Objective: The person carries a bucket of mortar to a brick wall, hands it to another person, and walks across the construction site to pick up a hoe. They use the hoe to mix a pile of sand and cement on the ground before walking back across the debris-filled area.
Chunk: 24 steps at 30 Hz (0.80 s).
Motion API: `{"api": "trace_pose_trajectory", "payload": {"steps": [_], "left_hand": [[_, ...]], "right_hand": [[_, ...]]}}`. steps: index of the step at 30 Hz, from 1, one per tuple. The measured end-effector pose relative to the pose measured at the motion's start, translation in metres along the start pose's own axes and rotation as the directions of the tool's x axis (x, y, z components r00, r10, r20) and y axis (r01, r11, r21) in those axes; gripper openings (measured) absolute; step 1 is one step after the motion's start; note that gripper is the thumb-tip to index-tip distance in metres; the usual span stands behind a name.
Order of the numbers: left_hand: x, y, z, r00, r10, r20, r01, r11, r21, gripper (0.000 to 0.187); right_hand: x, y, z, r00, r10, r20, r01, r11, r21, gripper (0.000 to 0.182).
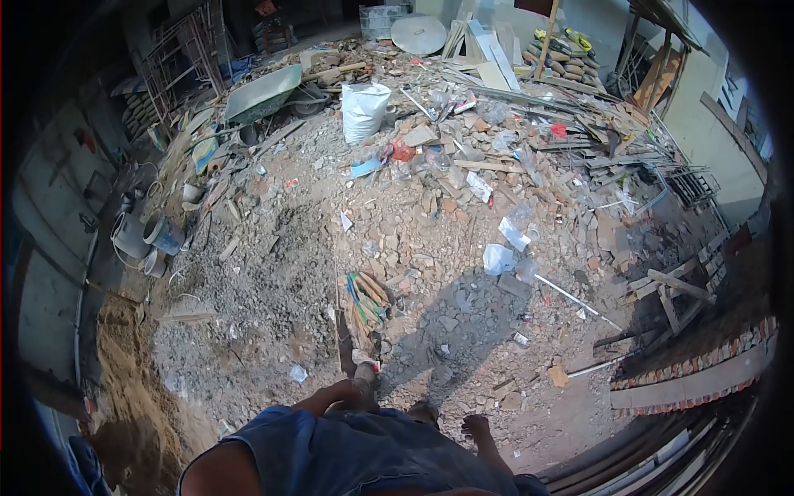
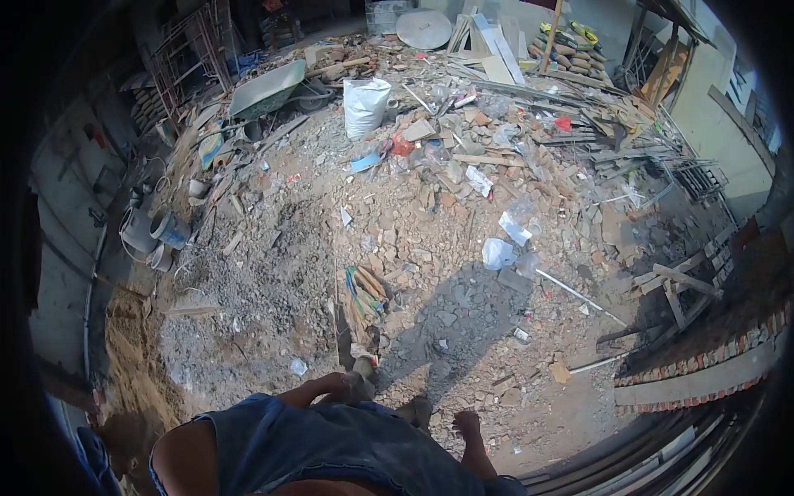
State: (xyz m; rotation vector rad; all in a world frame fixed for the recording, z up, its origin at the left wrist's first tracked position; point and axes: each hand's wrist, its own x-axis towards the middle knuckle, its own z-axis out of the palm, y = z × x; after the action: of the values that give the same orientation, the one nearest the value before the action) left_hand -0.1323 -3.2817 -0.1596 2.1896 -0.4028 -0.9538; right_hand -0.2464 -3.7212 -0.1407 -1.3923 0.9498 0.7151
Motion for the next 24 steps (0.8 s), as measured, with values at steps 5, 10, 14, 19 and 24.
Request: {"api": "trace_pose_trajectory", "payload": {"steps": [5,10,14,19,24], "left_hand": [[-0.021,0.076,-0.033,0.981,-0.19,0.037,0.183,0.974,0.133,0.032],[-0.005,0.054,-0.029,0.984,-0.175,-0.039,0.178,0.979,0.096,0.033],[-0.003,0.066,-0.034,0.971,-0.232,-0.063,0.238,0.966,0.098,0.031],[0.011,0.056,-0.034,0.999,-0.006,0.036,-0.007,0.936,0.352,0.029],[-0.002,0.088,-0.039,0.997,-0.078,-0.011,0.079,0.988,0.134,0.03]], "right_hand": [[0.001,-0.007,-0.001,0.999,-0.006,0.033,0.007,1.0,-0.028,0.011],[0.011,-0.002,-0.01,0.998,-0.061,0.004,0.061,0.998,0.013,0.01],[0.025,0.005,-0.016,0.995,-0.042,0.094,0.034,0.996,0.085,0.013],[0.021,0.016,-0.02,0.99,-0.106,0.088,0.084,0.971,0.222,0.017],[0.011,0.027,-0.019,0.994,-0.079,0.082,0.061,0.977,0.204,0.013]]}}
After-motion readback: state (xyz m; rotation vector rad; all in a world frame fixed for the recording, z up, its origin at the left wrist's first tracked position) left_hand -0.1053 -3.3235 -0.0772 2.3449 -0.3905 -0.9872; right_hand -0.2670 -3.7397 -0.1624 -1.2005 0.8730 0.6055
